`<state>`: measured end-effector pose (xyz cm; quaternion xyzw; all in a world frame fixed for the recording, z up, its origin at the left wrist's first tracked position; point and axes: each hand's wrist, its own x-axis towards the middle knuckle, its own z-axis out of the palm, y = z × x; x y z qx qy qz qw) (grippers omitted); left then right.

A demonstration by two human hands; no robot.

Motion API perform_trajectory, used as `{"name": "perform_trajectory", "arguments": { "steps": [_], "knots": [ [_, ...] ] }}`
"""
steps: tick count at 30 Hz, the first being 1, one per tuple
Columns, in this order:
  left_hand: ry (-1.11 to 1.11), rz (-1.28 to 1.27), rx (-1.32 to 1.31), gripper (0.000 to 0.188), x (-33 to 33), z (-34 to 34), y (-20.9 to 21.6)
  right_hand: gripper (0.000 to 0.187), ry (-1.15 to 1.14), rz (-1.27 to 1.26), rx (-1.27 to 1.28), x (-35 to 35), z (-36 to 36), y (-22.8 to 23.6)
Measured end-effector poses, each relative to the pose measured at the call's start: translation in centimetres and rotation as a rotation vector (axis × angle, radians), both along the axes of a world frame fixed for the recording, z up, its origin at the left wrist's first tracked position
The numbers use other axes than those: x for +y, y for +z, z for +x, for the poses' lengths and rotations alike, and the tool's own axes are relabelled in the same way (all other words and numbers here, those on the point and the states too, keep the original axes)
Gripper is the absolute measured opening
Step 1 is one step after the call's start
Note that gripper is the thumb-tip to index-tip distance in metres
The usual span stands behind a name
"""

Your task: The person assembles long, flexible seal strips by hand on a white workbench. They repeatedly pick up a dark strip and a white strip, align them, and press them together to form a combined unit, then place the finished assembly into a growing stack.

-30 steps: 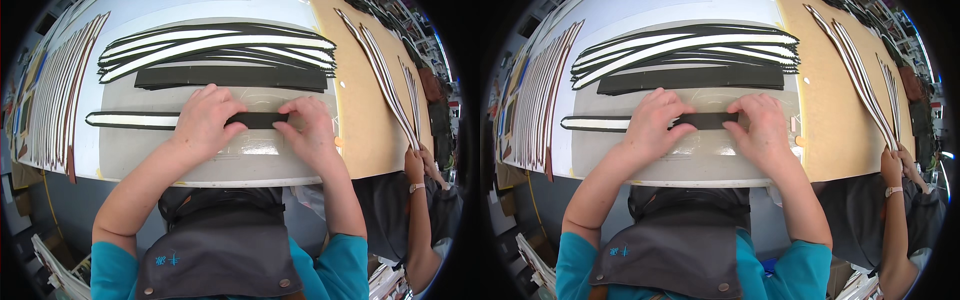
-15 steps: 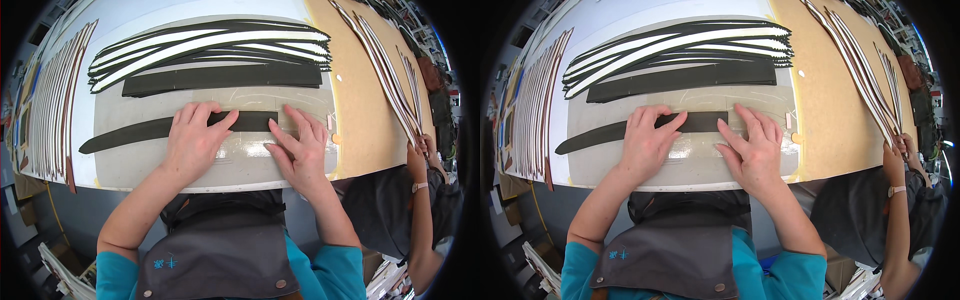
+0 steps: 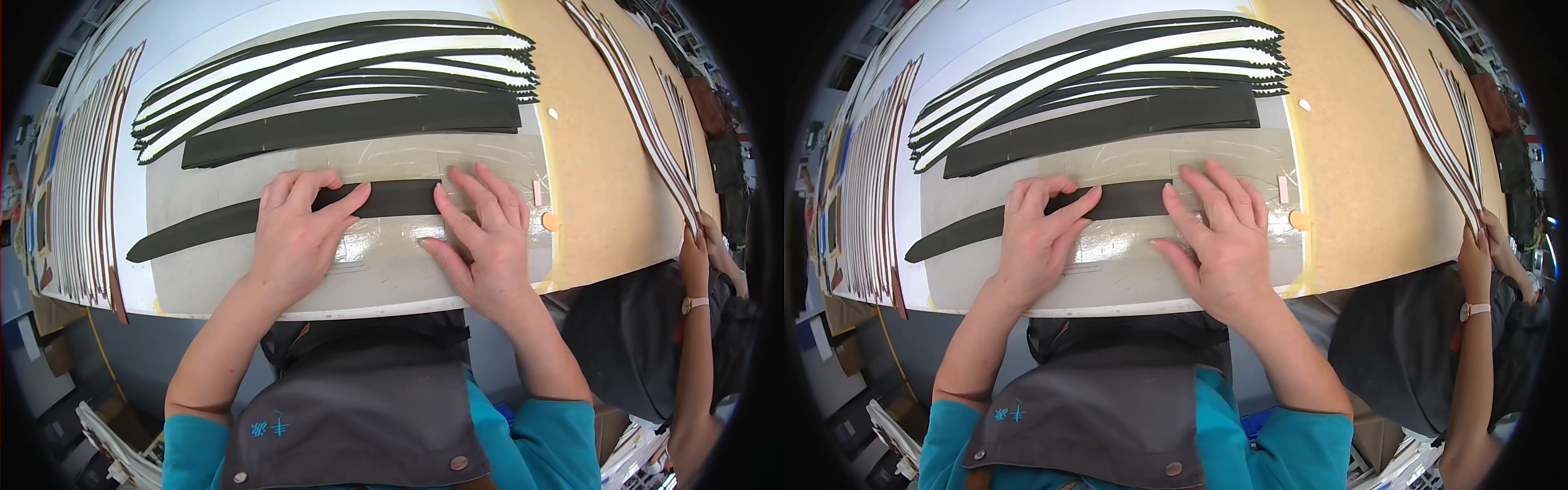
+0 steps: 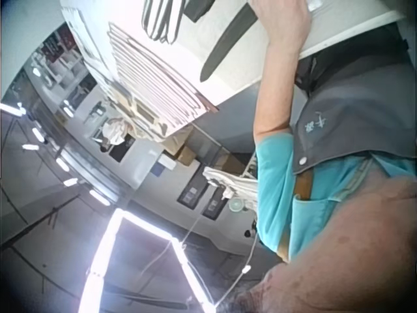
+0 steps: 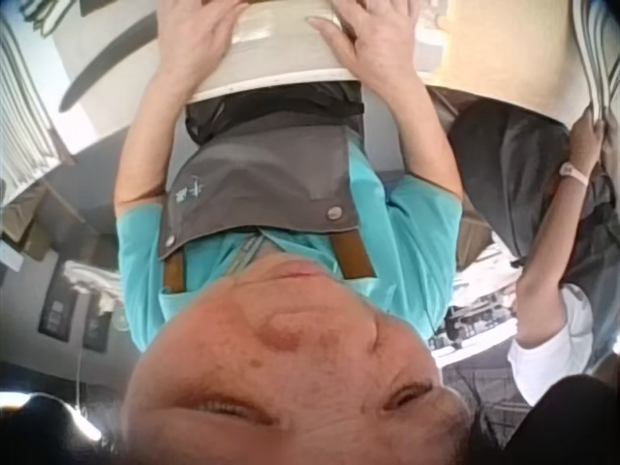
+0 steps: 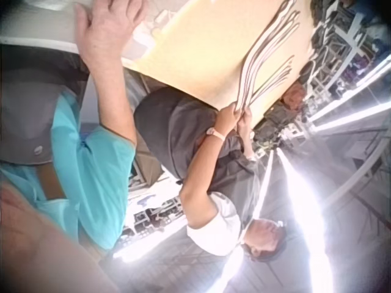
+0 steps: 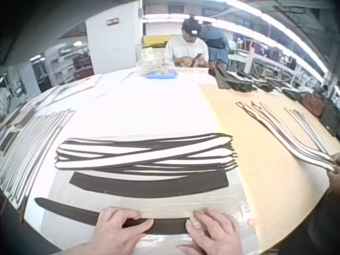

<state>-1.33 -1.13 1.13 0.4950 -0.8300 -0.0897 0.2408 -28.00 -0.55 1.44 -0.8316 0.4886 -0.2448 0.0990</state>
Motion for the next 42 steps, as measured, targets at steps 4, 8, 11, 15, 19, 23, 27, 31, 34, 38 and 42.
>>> {"name": "perform_trajectory", "arguments": {
  "steps": [4, 8, 11, 15, 19, 23, 27, 31, 34, 38, 42],
  "knots": [
    [-0.014, 0.016, 0.01, 0.041, 0.0, 0.0, 0.1, 0.053, -0.02, -0.019, 0.027, 0.1, 0.1, 0.2],
    [-0.018, 0.027, 0.004, 0.041, -0.1, -0.2, 0.3, 0.053, -0.032, -0.024, 0.033, 0.1, 0.1, 0.1],
    [-0.009, 0.01, 0.035, 0.04, -0.1, -0.2, 0.1, 0.052, -0.035, -0.032, 0.037, 0.0, 0.4, 0.0],
    [0.004, -0.006, 0.134, 0.032, 0.1, 0.3, 0.0, 0.052, -0.031, -0.045, 0.075, -0.1, 0.6, 0.2],
    [0.065, -0.064, 0.217, 0.024, 0.6, 1.2, -0.7, 0.051, -0.029, -0.055, 0.087, 0.1, 0.5, 0.3],
    [0.084, -0.088, 0.231, 0.024, 0.9, 1.5, -0.7, 0.049, -0.015, -0.05, 0.094, 0.1, 0.8, 0.2],
    [0.074, -0.107, 0.213, 0.022, 0.9, 1.5, -0.8, 0.049, -0.016, -0.049, 0.108, 0.1, 0.8, 0.2],
    [0.044, -0.105, 0.145, 0.019, 0.9, 1.6, -0.7, 0.048, -0.013, -0.05, 0.101, 0.1, 0.8, 0.1],
    [0.038, -0.106, 0.108, 0.019, 0.9, 1.3, -0.9, 0.047, -0.016, -0.052, 0.08, 0.1, 0.4, 0.1],
    [0.044, -0.1, 0.065, 0.02, 1.1, 1.5, -0.6, 0.038, -0.032, -0.111, 0.006, -0.1, -0.1, 0.1],
    [0.052, -0.078, 0.119, 0.022, 1.1, 1.4, -0.9, 0.02, -0.422, -0.071, -0.403, -0.7, -6.6, 0.6]
  ]
}}
